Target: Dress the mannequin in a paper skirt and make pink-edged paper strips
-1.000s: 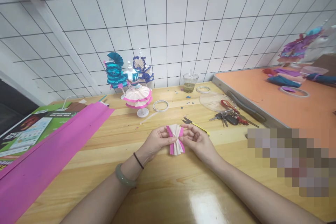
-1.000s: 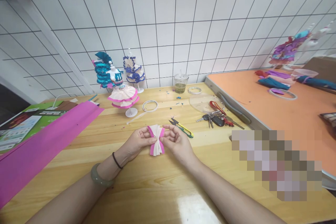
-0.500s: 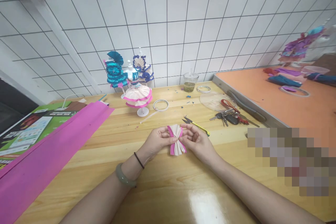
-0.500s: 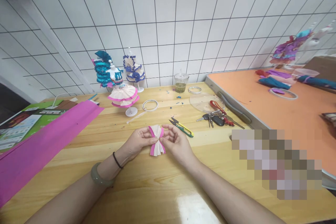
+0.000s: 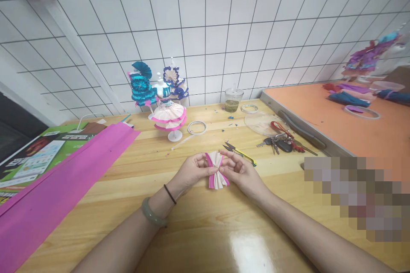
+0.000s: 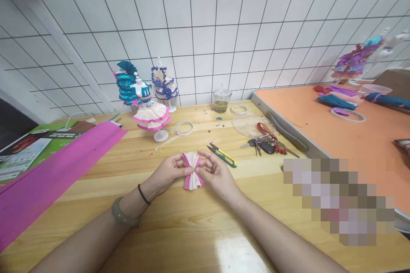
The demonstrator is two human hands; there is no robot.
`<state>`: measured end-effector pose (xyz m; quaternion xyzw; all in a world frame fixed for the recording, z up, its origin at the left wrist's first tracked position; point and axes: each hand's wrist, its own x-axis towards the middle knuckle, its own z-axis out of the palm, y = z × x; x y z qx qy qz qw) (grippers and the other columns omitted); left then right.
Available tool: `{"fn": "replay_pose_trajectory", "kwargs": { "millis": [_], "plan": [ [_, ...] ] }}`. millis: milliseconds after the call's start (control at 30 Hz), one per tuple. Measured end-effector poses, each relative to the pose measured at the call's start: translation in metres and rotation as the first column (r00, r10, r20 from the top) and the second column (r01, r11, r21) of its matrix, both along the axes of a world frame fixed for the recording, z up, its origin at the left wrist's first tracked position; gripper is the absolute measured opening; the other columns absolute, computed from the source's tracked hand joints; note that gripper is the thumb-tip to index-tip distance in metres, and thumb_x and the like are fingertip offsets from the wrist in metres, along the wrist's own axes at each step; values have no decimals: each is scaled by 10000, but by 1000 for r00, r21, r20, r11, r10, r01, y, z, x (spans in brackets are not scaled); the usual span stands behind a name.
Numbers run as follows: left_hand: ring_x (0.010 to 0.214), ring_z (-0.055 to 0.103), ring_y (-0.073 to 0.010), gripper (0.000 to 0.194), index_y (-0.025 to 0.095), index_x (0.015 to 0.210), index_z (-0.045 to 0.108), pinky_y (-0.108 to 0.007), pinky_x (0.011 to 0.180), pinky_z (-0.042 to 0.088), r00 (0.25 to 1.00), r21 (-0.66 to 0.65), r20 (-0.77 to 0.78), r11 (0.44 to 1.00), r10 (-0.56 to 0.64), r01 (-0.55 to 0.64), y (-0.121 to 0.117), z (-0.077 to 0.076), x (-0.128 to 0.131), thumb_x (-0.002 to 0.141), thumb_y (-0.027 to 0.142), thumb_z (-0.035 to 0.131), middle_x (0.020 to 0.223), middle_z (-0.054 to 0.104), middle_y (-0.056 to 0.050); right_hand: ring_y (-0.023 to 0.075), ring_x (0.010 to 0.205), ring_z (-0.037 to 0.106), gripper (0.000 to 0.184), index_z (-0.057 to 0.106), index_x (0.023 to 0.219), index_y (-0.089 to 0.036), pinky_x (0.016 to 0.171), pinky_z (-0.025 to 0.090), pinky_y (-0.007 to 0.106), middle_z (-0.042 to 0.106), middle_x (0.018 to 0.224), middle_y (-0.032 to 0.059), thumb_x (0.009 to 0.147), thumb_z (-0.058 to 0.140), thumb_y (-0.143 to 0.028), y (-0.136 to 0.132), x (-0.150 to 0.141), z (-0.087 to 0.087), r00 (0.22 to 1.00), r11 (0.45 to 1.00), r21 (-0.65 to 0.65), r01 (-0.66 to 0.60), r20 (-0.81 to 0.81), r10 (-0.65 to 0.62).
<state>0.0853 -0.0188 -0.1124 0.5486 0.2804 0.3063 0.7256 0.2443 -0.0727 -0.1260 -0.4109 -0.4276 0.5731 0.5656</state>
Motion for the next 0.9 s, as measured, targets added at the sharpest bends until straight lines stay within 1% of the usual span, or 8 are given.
{"fn": "replay_pose_trajectory", "kwargs": {
  "millis": [167,233,367,467,567,667,900],
  "plan": [
    [830,631,-165,381,135,924,625,-258,736,483,999,11,-11,999,46,-46,0,1,1,600,261,781,934,679,-70,154,704,636,539,519,1132,-216,632,477,290,680,808,6,650,743,-303,0,2,0,1000,999,-23,-22,-10,22],
    [805,628,-158,404,133,934,608,-256,722,479,999,4,-11,999,50,-50,0,0,1,594,258,785,909,673,-65,162,728,643,529,524,1128,-215,658,476,298,690,821,13,653,741,-304,0,2,0,999,998,-30,-47,-22,47],
    [820,620,-159,445,133,978,576,-277,754,471,998,0,-17,998,60,-60,0,-1,0,600,246,783,940,662,-74,162,751,648,484,530,1100,-212,701,470,305,696,850,23,669,734,-294,0,2,1,994,994,-28,-102,-49,101],
    [837,615,-162,472,131,1017,558,-291,771,465,999,-4,-12,999,52,-52,-1,-1,0,613,241,776,965,657,-89,163,767,646,463,529,1092,-212,716,471,305,694,863,29,681,728,-291,0,2,2,991,993,-29,-118,-62,116],
    [838,614,-166,493,131,1033,556,-294,771,462,999,-13,-4,999,41,-41,-2,-1,0,609,245,779,967,655,-93,174,782,648,490,526,1105,-209,743,477,322,694,858,35,673,737,-303,-1,1,4,991,991,-45,-123,-63,120],
    [792,611,-156,518,141,1049,558,-273,732,455,998,0,-19,999,55,-55,-1,-3,0,598,259,785,902,658,-68,173,785,649,510,520,1115,-206,756,474,322,694,854,39,667,743,-304,-1,1,5,990,991,-51,-124,-75,120],
    [675,565,-103,575,142,1111,511,-241,673,426,994,34,-53,995,96,-94,-3,-6,1,613,262,773,739,606,7,160,718,639,516,534,1110,-213,708,474,302,681,800,19,650,752,-296,-1,2,5,988,990,-60,-124,-95,118]
  ]
}}
